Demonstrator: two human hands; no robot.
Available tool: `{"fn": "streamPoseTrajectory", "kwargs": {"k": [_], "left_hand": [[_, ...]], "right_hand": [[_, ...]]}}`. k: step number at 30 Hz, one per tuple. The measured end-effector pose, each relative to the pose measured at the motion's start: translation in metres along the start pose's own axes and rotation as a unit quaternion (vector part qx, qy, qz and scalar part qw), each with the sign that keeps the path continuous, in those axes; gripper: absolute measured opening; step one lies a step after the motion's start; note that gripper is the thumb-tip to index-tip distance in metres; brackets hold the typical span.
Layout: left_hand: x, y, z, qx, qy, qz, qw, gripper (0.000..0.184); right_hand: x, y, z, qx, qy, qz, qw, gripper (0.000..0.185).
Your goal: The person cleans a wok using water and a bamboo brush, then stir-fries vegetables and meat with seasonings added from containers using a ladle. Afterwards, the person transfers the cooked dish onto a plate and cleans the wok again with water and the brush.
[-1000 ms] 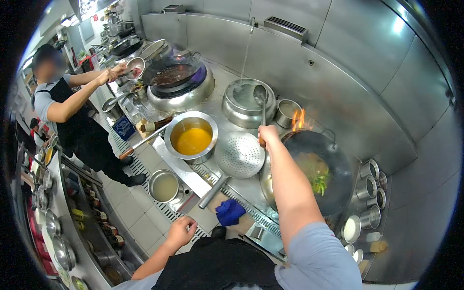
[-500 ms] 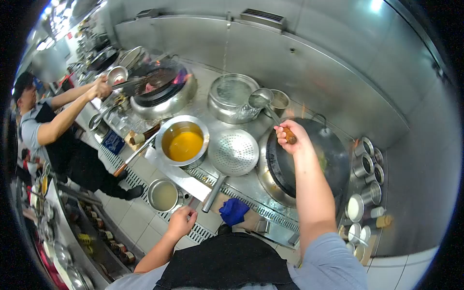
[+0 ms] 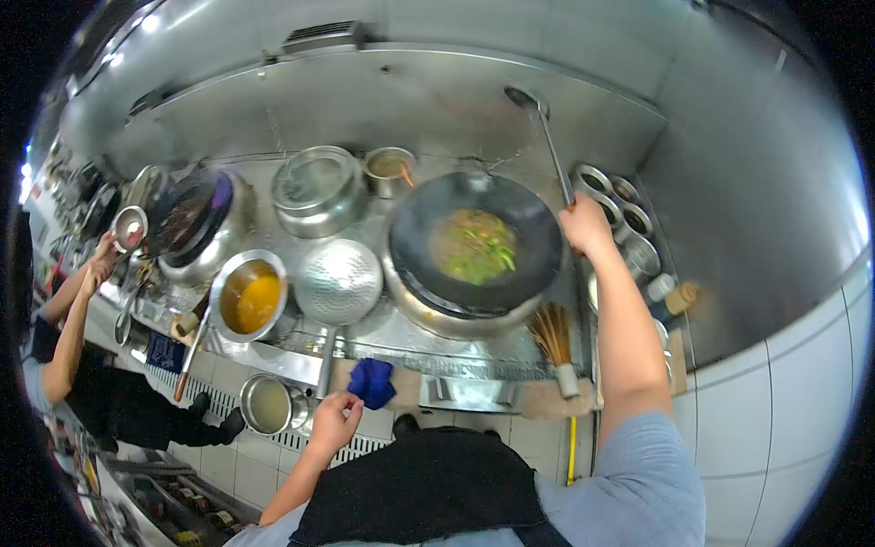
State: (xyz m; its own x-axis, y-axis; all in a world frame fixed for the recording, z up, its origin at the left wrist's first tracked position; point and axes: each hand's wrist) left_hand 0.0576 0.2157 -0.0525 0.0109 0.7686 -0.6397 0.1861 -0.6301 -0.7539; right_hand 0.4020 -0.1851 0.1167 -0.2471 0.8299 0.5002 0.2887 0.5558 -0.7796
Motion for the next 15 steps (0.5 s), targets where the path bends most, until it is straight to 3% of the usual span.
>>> {"fn": "streamPoseTrajectory", "kwargs": {"k": [2, 3, 6, 12, 15], "left_hand": [[-0.015, 0.017, -0.002, 0.013, 0.014, 0.008, 1.000, 0.012], [-0.025, 0.027, -0.005, 0.029, 0.028, 0.020, 0.999, 0.012], [-0.065, 0.055, -0.017, 0.080, 0.074, 0.025, 0.994, 0.013], [-0.177, 0.136, -0.053, 0.191, 0.234, 0.077, 0.950, 0.017], [-0.240, 0.201, -0.082, 0.224, 0.251, 0.086, 0.938, 0.020]], "right_hand": [[-0.031, -0.037, 0.066, -0.018, 0.065, -0.063, 0.996, 0.037], [-0.016, -0.064, 0.103, 0.007, 0.146, -0.137, 0.980, 0.036], [-0.062, -0.104, 0.186, 0.035, 0.239, -0.231, 0.942, 0.033], [-0.120, -0.148, 0.312, 0.050, 0.325, -0.157, 0.931, 0.027], [-0.131, -0.157, 0.331, 0.066, 0.355, -0.162, 0.918, 0.024]]}}
Point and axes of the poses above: each hand's wrist, its own z-axis away from the middle knuckle, its own y-axis out of the palm, x = y × z, and after that the axes turned 7 degrees about -z, right-handed
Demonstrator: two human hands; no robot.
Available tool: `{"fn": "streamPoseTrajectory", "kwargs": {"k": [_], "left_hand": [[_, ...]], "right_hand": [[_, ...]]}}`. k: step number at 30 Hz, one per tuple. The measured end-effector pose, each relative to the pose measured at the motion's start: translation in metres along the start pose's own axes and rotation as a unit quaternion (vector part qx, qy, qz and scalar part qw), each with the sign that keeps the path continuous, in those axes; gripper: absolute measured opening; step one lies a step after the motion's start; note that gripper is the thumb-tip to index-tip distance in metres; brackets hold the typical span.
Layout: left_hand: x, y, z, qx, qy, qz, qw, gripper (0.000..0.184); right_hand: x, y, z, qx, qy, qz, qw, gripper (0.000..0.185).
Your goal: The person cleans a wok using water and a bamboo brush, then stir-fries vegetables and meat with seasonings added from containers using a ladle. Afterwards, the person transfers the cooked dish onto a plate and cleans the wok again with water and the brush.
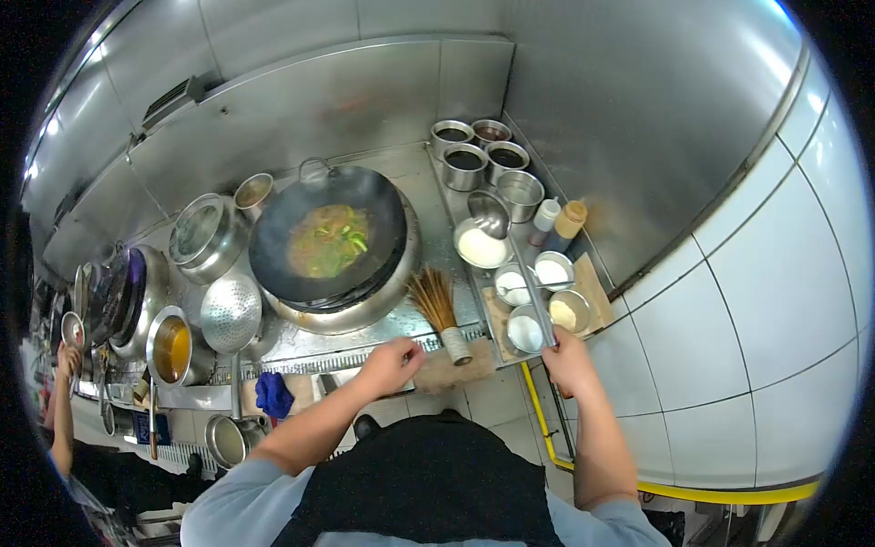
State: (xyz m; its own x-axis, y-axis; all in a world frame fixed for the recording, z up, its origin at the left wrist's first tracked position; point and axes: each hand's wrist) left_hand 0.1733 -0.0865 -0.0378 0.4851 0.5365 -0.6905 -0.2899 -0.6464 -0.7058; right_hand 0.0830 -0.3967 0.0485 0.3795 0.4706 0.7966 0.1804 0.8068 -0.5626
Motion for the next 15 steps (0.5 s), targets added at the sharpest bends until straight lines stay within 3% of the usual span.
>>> {"fn": "streamPoseTrajectory", "kwargs": {"k": [3, 5, 8, 10, 15], "left_hand": [[0.007, 0.058, -0.092, -0.012, -0.042, 0.057, 0.997, 0.024], [0.009, 0.084, -0.148, -0.017, -0.111, 0.099, 0.989, 0.029], [0.051, 0.132, -0.219, -0.018, -0.180, 0.066, 0.981, 0.032], [0.054, 0.139, -0.241, 0.046, -0.355, 0.186, 0.915, 0.036], [0.059, 0.153, -0.255, 0.029, -0.394, 0.258, 0.882, 0.026]], "right_hand": [[-0.033, 0.005, -0.010, 0.015, 0.031, -0.004, 0.999, 0.024], [-0.064, 0.016, -0.027, -0.019, -0.064, 0.057, 0.996, 0.023], [-0.046, 0.023, -0.028, -0.013, -0.026, 0.113, 0.993, 0.026], [-0.053, 0.027, -0.032, -0.007, -0.026, 0.157, 0.987, 0.028], [-0.052, 0.021, -0.027, 0.020, -0.021, 0.130, 0.991, 0.028]]}}
Point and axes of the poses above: each hand's wrist, its own z-axis away from the middle knuckle, its own y-axis out of the palm, x = y × z, and after that the axes turned 7 degrees about -z, right-handed
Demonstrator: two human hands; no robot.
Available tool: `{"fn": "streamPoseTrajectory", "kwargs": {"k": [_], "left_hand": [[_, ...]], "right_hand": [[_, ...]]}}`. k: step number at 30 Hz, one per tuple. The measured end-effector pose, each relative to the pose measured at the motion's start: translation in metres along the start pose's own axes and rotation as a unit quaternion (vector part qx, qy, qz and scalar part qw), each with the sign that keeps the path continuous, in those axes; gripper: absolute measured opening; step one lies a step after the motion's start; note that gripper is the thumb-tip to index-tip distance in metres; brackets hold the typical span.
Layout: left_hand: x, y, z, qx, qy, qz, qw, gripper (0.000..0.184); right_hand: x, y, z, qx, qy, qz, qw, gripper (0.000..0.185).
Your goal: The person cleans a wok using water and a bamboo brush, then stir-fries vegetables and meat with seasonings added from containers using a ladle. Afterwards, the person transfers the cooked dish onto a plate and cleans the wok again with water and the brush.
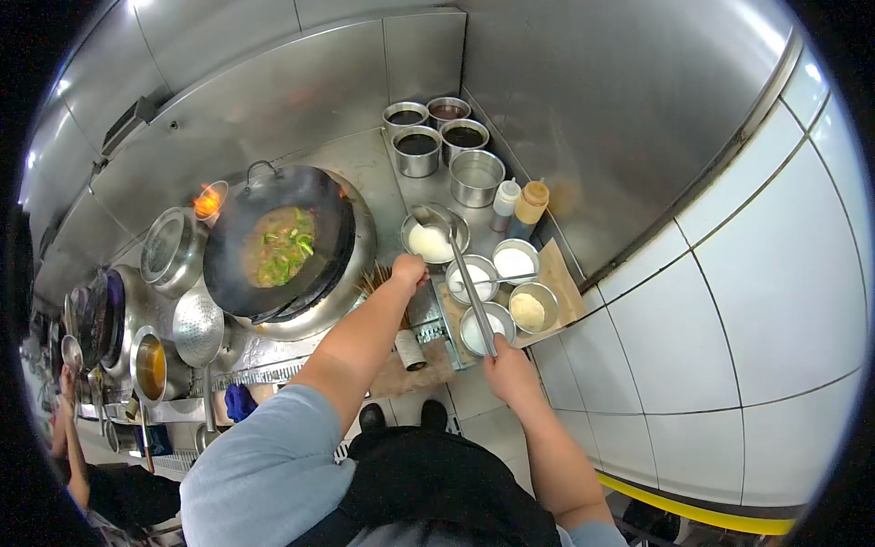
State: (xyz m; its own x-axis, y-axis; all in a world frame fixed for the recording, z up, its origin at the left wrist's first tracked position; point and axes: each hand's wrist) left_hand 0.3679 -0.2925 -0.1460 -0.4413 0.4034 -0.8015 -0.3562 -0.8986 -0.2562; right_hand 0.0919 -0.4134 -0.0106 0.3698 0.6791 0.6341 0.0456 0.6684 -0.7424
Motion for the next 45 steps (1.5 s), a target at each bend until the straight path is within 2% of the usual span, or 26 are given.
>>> {"fn": "streamPoseTrajectory", "kwargs": {"k": [3, 5, 9, 11, 14, 16, 17, 19, 20, 22, 23, 25, 30, 36, 38, 44, 45], "left_hand": [[-0.005, 0.001, 0.009, -0.023, -0.026, 0.059, 0.998, 0.025], [-0.003, 0.004, 0.006, -0.040, -0.010, 0.102, 0.994, 0.033], [-0.004, 0.004, 0.002, -0.045, -0.027, 0.106, 0.993, 0.033], [0.001, 0.003, -0.008, -0.016, -0.012, 0.066, 0.998, 0.028], [0.001, 0.004, -0.008, -0.026, -0.004, 0.041, 0.999, 0.029], [-0.001, 0.003, -0.005, -0.026, -0.003, 0.036, 0.999, 0.029], [-0.003, 0.002, -0.004, -0.027, -0.001, 0.030, 0.999, 0.029], [0.002, 0.003, -0.013, -0.028, 0.005, 0.012, 1.000, 0.030], [0.005, 0.003, -0.018, -0.030, 0.012, -0.007, 0.999, 0.030], [0.003, 0.002, -0.018, -0.029, 0.007, -0.003, 1.000, 0.030], [0.002, 0.001, -0.019, -0.029, 0.003, 0.001, 1.000, 0.030], [-0.003, -0.004, -0.010, -0.015, 0.009, -0.006, 1.000, 0.029], [-0.005, -0.009, -0.001, -0.010, 0.012, 0.013, 1.000, 0.025], [0.001, -0.029, 0.048, 0.049, 0.035, 0.020, 0.998, 0.024], [0.013, -0.036, 0.065, 0.066, 0.071, 0.035, 0.995, 0.023], [0.033, -0.068, 0.106, 0.070, 0.041, 0.057, 0.995, 0.016], [0.035, -0.070, 0.105, 0.067, 0.045, 0.051, 0.995, 0.016]], "right_hand": [[-0.001, -0.004, 0.001, 0.009, 0.002, -0.026, 1.000, 0.027], [0.002, -0.008, 0.002, 0.017, 0.006, -0.037, 0.999, 0.027], [0.014, -0.020, 0.009, 0.039, 0.014, -0.070, 0.997, 0.024], [0.012, -0.020, 0.009, 0.045, 0.026, -0.090, 0.995, 0.024], [0.006, -0.015, 0.006, 0.028, -0.013, -0.109, 0.994, 0.021], [0.015, -0.018, 0.005, 0.079, 0.072, -0.207, 0.973, 0.017], [0.011, -0.015, 0.002, 0.079, 0.072, -0.207, 0.973, 0.017], [-0.001, -0.009, -0.008, 0.122, 0.102, -0.325, 0.932, 0.012], [-0.006, -0.007, -0.010, 0.122, 0.102, -0.325, 0.932, 0.012], [-0.007, -0.009, -0.014, 0.133, 0.147, -0.440, 0.876, 0.010], [-0.005, -0.012, -0.015, 0.135, 0.147, -0.438, 0.876, 0.010], [0.000, -0.019, -0.012, 0.139, 0.183, -0.512, 0.828, 0.008], [0.001, -0.021, -0.010, 0.132, 0.149, -0.466, 0.862, 0.007], [0.009, -0.031, -0.004, 0.107, 0.117, -0.395, 0.905, 0.008], [0.008, -0.033, -0.003, 0.107, 0.105, -0.386, 0.910, 0.008], [-0.005, -0.031, -0.007, 0.094, 0.096, -0.349, 0.927, 0.016], [-0.002, -0.031, -0.007, 0.064, 0.076, -0.292, 0.951, 0.018]]}}
Point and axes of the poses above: each hand's wrist, its own z-axis away from the middle knuckle, its own y-axis out of the palm, x = y × z, and after that the axes turned 7 degrees about -z, right-handed
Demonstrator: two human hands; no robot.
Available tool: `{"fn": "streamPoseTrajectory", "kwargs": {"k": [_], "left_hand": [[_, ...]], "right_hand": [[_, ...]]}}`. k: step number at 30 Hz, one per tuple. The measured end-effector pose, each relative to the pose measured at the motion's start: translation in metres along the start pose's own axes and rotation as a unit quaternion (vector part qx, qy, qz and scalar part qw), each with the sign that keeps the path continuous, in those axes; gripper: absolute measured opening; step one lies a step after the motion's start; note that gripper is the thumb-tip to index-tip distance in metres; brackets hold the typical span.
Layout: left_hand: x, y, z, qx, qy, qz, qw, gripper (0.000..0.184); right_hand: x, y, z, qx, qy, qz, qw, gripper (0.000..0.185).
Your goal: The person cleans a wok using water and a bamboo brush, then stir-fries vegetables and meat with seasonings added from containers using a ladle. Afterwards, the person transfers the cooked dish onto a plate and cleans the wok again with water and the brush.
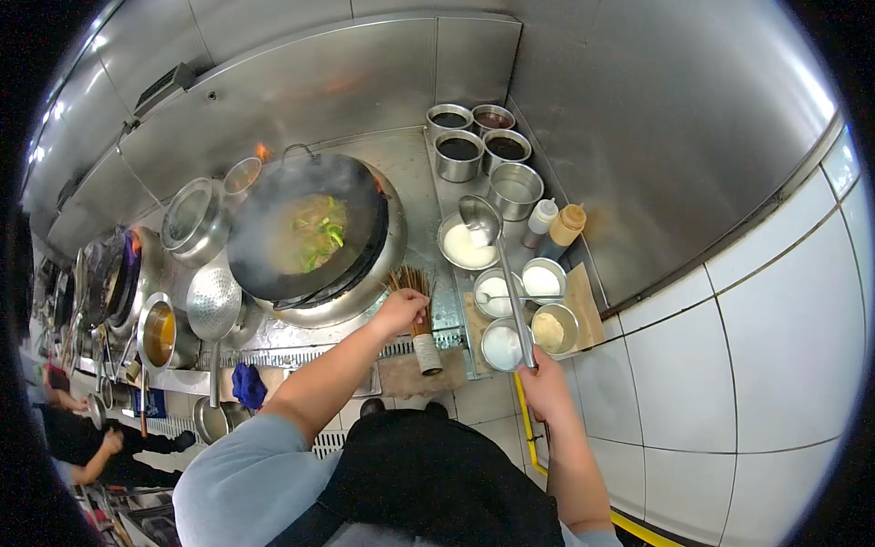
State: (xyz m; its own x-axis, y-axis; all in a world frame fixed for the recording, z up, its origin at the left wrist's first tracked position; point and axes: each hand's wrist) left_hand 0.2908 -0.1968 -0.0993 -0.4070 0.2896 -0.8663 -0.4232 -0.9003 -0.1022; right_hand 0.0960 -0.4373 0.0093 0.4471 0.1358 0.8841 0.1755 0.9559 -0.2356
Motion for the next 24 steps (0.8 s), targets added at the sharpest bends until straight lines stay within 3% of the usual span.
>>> {"fn": "streamPoseTrajectory", "kwargs": {"k": [1, 5, 7, 8, 10, 14, 16, 17, 19, 20, 22, 24], "left_hand": [[0.002, -0.003, 0.000, -0.003, 0.003, -0.007, 1.000, 0.015], [-0.017, 0.002, -0.017, -0.029, 0.067, -0.062, 0.995, 0.023], [-0.024, 0.009, -0.034, -0.023, 0.085, -0.100, 0.991, 0.033], [-0.027, 0.015, -0.044, -0.024, 0.085, -0.097, 0.991, 0.033], [-0.028, 0.025, -0.063, -0.075, 0.083, 0.009, 0.994, 0.049], [-0.034, 0.024, -0.089, -0.034, 0.021, 0.004, 0.999, 0.068], [-0.040, 0.024, -0.086, -0.031, 0.018, 0.016, 0.999, 0.071], [-0.042, 0.024, -0.083, -0.035, 0.017, 0.029, 0.999, 0.073], [-0.041, 0.025, -0.089, -0.025, 0.029, 0.019, 0.999, 0.074], [-0.040, 0.027, -0.091, -0.025, 0.020, 0.024, 0.999, 0.073], [-0.042, 0.029, -0.083, -0.025, 0.007, 0.031, 0.999, 0.073], [-0.046, 0.030, -0.079, -0.007, 0.009, 0.031, 0.999, 0.071]], "right_hand": [[0.001, 0.001, 0.001, -0.030, -0.026, 0.060, 0.997, 0.020], [-0.016, -0.011, -0.018, 0.004, -0.021, 0.107, 0.994, 0.032], [-0.032, -0.007, -0.027, -0.060, -0.090, 0.227, 0.968, 0.034], [-0.032, -0.005, -0.027, -0.059, -0.091, 0.229, 0.967, 0.034], [-0.023, 0.006, -0.017, -0.069, -0.075, 0.271, 0.957, 0.038], [-0.004, 0.000, -0.008, -0.019, 0.033, 0.133, 0.990, 0.037], [-0.005, 0.002, -0.007, -0.065, -0.080, 0.230, 0.968, 0.032], [-0.007, 0.005, -0.007, -0.069, -0.075, 0.228, 0.968, 0.032], [-0.008, 0.009, -0.010, -0.076, -0.093, 0.348, 0.930, 0.027], [-0.006, 0.008, -0.010, -0.078, -0.092, 0.345, 0.931, 0.027], [-0.002, 0.005, -0.006, -0.021, -0.034, 0.212, 0.977, 0.026], [-0.008, 0.013, -0.006, -0.056, -0.058, 0.285, 0.955, 0.025]]}}
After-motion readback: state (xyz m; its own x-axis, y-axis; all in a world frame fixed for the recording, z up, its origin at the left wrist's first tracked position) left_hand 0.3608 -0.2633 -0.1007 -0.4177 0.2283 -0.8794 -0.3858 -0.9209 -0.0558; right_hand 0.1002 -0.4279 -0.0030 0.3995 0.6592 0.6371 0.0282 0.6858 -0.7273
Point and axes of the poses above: each hand's wrist, its own z-axis away from the middle knuckle, its own y-axis out of the palm, x = y × z, and after that the axes turned 7 degrees about -z, right-handed
